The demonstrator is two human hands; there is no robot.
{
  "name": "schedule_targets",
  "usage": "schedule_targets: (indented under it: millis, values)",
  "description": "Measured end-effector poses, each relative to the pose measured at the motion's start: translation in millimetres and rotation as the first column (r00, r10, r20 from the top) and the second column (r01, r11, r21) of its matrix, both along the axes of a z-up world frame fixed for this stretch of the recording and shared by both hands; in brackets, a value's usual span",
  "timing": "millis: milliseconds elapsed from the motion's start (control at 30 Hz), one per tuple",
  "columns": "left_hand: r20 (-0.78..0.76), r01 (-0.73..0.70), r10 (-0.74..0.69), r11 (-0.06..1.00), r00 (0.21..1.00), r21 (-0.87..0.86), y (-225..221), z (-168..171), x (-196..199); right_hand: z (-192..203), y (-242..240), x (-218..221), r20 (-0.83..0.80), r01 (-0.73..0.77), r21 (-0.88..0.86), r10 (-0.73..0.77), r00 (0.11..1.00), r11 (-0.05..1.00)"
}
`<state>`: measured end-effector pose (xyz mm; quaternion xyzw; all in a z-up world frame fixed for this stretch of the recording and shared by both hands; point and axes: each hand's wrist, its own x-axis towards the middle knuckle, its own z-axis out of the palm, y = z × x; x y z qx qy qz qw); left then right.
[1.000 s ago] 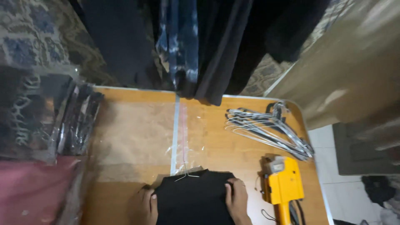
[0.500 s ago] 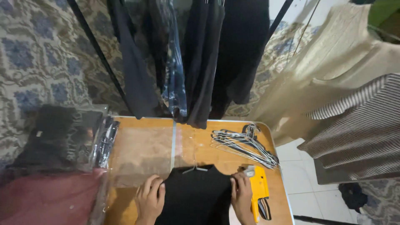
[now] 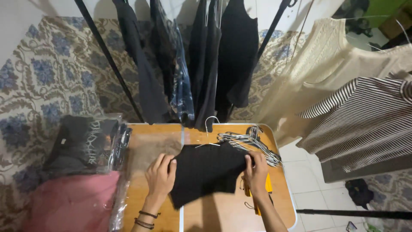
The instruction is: Hanging a black shirt on a hanger and placing it on a clothing rack.
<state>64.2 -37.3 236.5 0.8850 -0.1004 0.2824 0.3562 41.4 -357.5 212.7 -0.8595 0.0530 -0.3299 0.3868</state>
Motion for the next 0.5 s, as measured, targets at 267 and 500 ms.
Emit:
schedule_targets:
  millis: [267, 500]
  values:
    - [0.024, 0.093, -0.092, 0.995, 0.995, -0.041, -15, 82, -8, 41, -18, -13, 0.145, 0.048, -0.016, -0.046, 0.988, 0.999]
    - [-0.044, 0.179, -0.180, 0.983, 0.983, -0.028, -48, 148, -5, 98, -55, -26, 0.346, 0.153, -0.075, -0.118, 0.931, 0.985]
